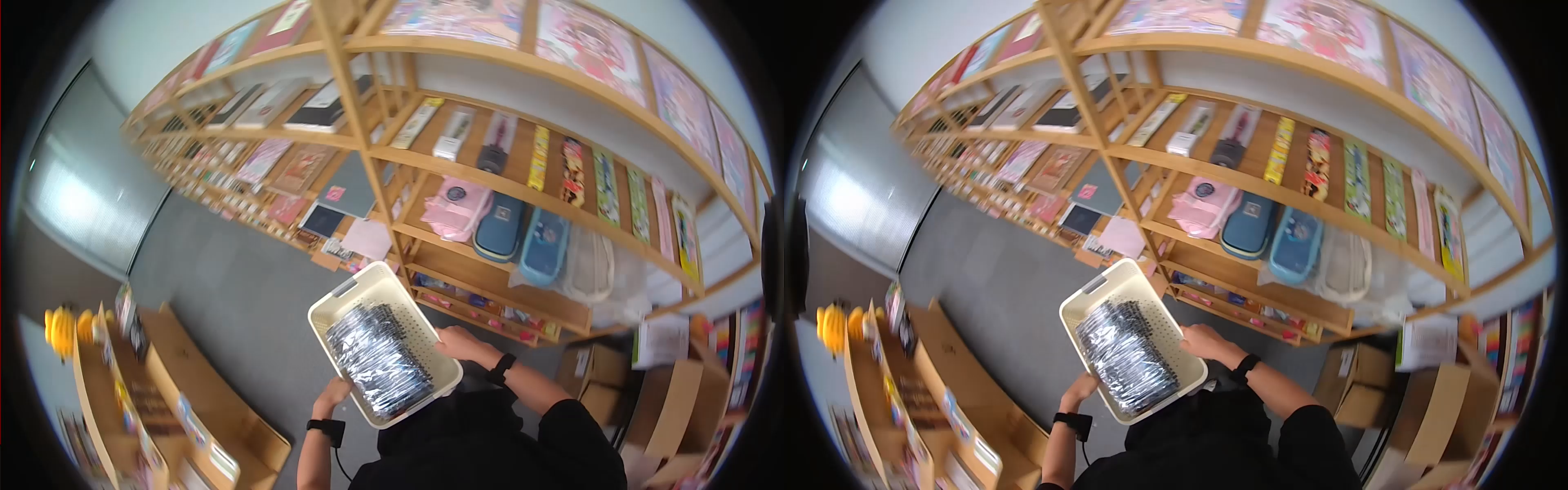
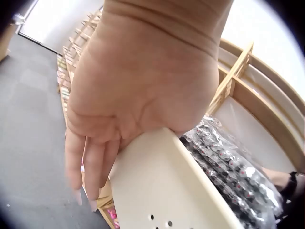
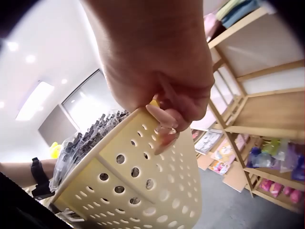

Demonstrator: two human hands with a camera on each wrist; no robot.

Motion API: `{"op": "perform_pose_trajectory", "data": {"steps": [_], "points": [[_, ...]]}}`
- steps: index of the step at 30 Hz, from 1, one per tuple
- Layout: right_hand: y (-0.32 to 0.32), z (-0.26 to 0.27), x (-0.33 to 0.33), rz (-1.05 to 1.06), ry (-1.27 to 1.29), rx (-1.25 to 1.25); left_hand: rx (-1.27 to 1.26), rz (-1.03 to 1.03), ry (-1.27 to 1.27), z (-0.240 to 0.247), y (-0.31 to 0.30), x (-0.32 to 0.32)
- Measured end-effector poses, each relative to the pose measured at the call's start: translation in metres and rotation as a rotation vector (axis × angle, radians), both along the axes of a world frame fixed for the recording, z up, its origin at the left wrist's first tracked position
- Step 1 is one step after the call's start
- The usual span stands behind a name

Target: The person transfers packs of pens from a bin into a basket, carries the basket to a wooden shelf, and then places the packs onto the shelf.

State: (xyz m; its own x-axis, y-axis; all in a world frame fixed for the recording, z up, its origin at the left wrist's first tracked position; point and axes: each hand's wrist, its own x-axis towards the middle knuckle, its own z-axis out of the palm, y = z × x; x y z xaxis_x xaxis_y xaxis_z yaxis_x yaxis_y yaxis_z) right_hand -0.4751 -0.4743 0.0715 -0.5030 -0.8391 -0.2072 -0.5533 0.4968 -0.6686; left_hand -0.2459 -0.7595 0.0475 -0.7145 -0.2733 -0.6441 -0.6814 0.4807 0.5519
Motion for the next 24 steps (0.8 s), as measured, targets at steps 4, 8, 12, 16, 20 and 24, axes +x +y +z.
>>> {"op": "perform_pose_trajectory", "data": {"steps": [4, 8, 12, 16, 20, 24], "points": [[0.017, -0.015, 0.019, -0.219, -0.016, 0.041, 0.042, -0.208, -0.012, 0.011, -0.020, -0.060], [0.031, -0.015, 0.050, -0.415, -0.063, 0.078, 0.116, -0.346, -0.002, -0.021, -0.033, -0.088], [0.050, -0.027, 0.079, -0.573, -0.088, 0.076, 0.144, -0.487, -0.017, -0.060, -0.033, -0.108], [0.076, -0.043, 0.106, -0.685, -0.088, 0.056, 0.160, -0.585, -0.073, -0.008, 0.016, -0.132], [0.105, -0.055, 0.128, -0.757, -0.114, 0.092, 0.194, -0.629, -0.066, -0.090, 0.020, -0.135], [0.133, -0.074, 0.148, -0.818, -0.110, 0.093, 0.224, -0.686, -0.099, -0.097, 0.056, -0.132]]}}
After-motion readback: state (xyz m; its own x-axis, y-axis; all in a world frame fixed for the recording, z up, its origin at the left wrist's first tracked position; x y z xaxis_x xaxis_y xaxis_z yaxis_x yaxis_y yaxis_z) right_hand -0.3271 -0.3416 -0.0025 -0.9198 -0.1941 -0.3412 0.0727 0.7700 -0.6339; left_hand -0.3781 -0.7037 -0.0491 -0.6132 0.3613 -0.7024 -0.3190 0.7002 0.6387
